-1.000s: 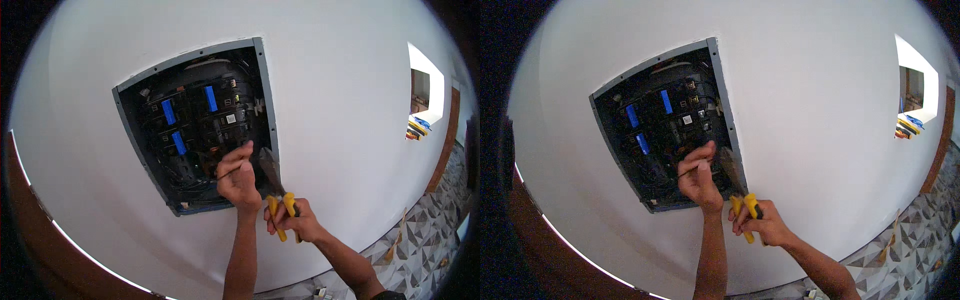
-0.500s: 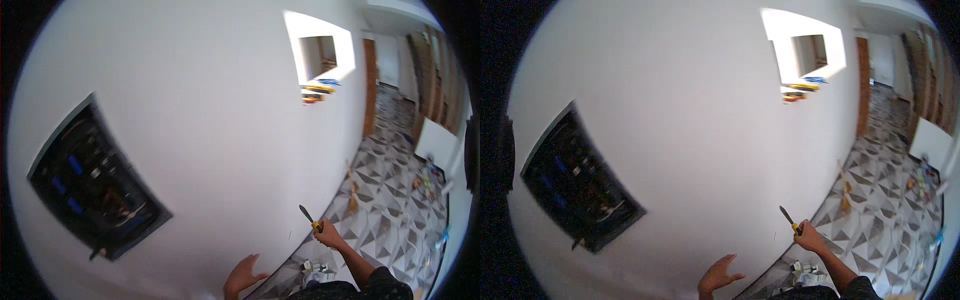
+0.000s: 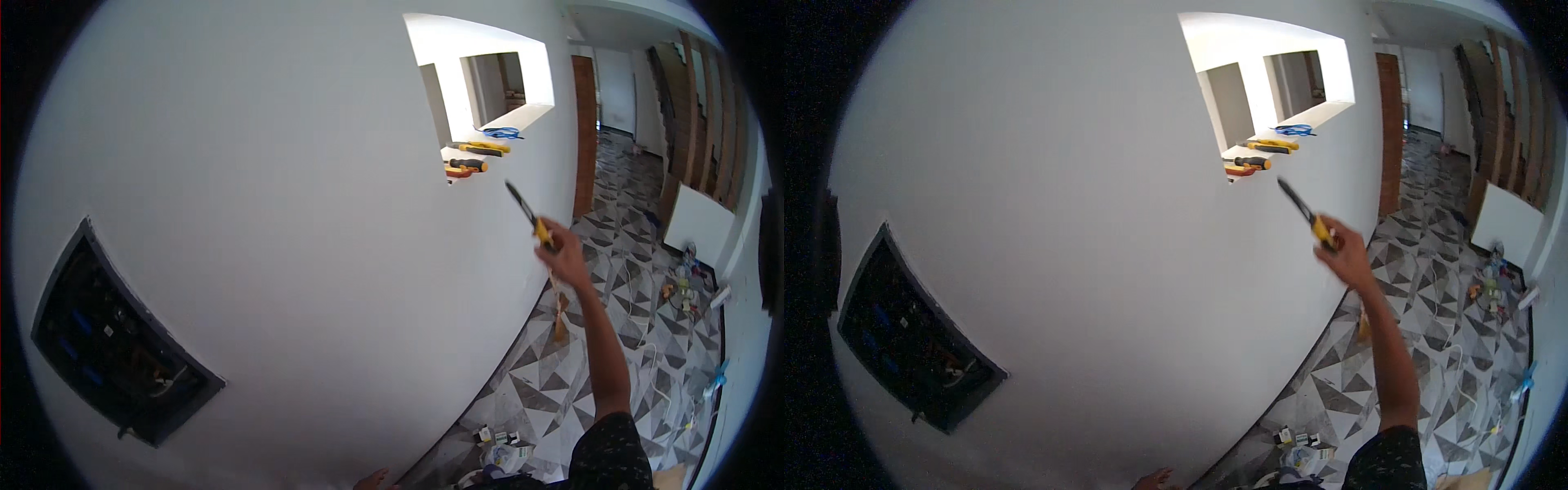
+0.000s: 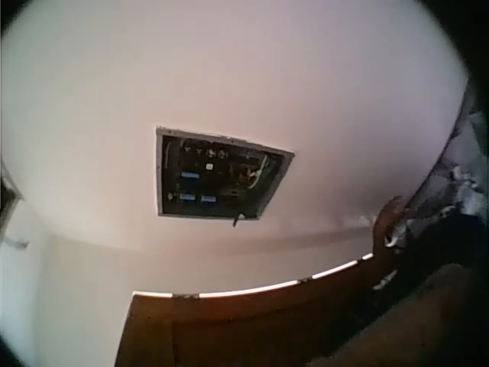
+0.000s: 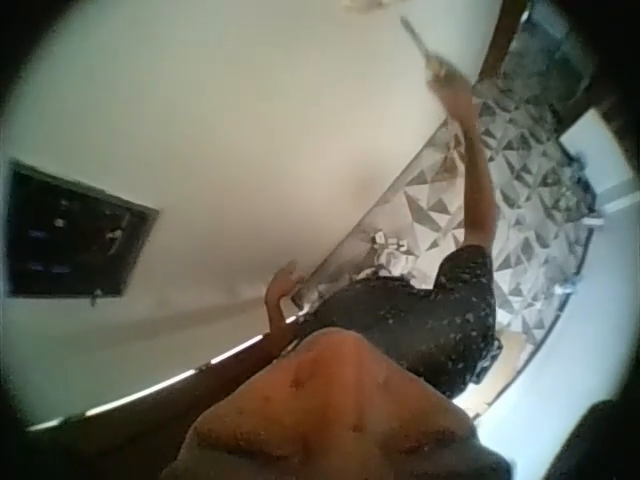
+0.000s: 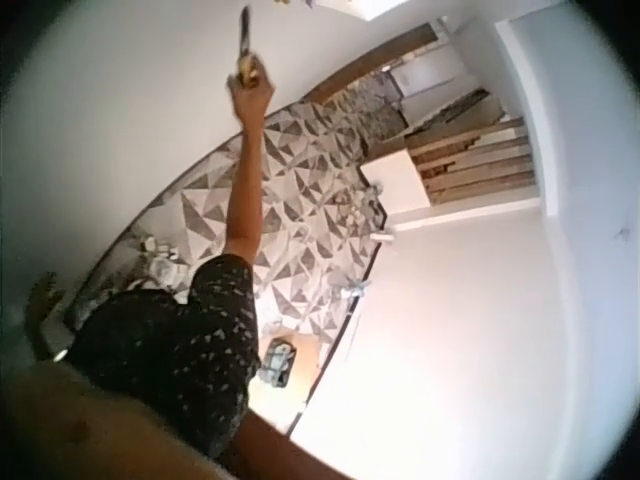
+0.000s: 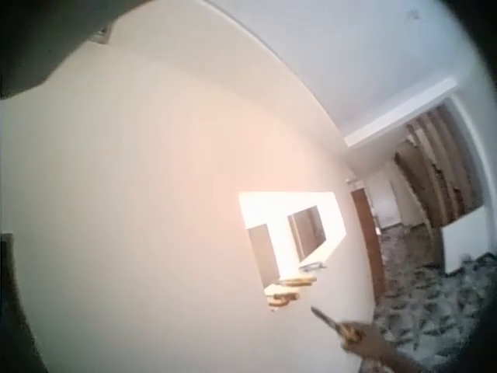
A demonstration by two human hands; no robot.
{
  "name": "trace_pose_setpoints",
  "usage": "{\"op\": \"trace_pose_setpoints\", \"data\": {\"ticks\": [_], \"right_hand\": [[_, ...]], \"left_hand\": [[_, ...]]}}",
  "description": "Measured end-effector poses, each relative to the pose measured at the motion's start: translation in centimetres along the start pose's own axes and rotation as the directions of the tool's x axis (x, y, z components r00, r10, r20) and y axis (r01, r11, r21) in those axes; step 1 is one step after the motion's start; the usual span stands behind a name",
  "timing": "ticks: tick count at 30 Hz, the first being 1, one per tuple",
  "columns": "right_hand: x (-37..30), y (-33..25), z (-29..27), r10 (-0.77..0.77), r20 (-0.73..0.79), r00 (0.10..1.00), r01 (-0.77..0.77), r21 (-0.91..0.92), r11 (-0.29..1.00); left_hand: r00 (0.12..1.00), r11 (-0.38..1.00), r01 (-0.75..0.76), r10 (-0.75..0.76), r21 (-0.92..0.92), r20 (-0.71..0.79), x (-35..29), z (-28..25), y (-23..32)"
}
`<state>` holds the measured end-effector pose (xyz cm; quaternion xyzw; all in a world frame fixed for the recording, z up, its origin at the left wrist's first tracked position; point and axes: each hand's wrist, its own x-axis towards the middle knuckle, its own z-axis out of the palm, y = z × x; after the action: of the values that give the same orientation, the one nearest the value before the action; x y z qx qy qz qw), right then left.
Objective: The person is wiring and adjusting connections inside an open electrical circuit breaker panel on a wall.
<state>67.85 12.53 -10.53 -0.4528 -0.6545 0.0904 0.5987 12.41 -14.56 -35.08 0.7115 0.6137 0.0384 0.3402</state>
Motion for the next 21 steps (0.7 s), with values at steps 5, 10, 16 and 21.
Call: {"op": "trace_pose_setpoints", "data": {"ticks": [5,10,16,21], "right_hand": [[14.8,1.3,-1.2,0.127,-0.015,0.992,-0.127,-0.260,0.957],[25.9,0.3,1.9,0.340,0.296,0.893,-0.225,-0.360,0.905],[31.4,5.6,12.1,0.128,0.429,0.894,0.264,-0.737,0.622],[38.1,24.1,2.9,-0.174,0.654,0.736,0.669,-0.663,0.335]], "left_hand": [[0.958,0.898,0.286,-0.268,-0.335,0.099,-3.4,-2.4,6.7],[0.959,0.872,0.263,-0.285,-0.412,0.010,-2.8,8.3,-6.7],[0.952,0.920,0.092,-0.194,-0.382,-0.237,-5.9,16.1,-6.4],[0.892,0.753,0.155,-0.385,-0.639,-0.237,-8.2,23.4,-0.8]]}}
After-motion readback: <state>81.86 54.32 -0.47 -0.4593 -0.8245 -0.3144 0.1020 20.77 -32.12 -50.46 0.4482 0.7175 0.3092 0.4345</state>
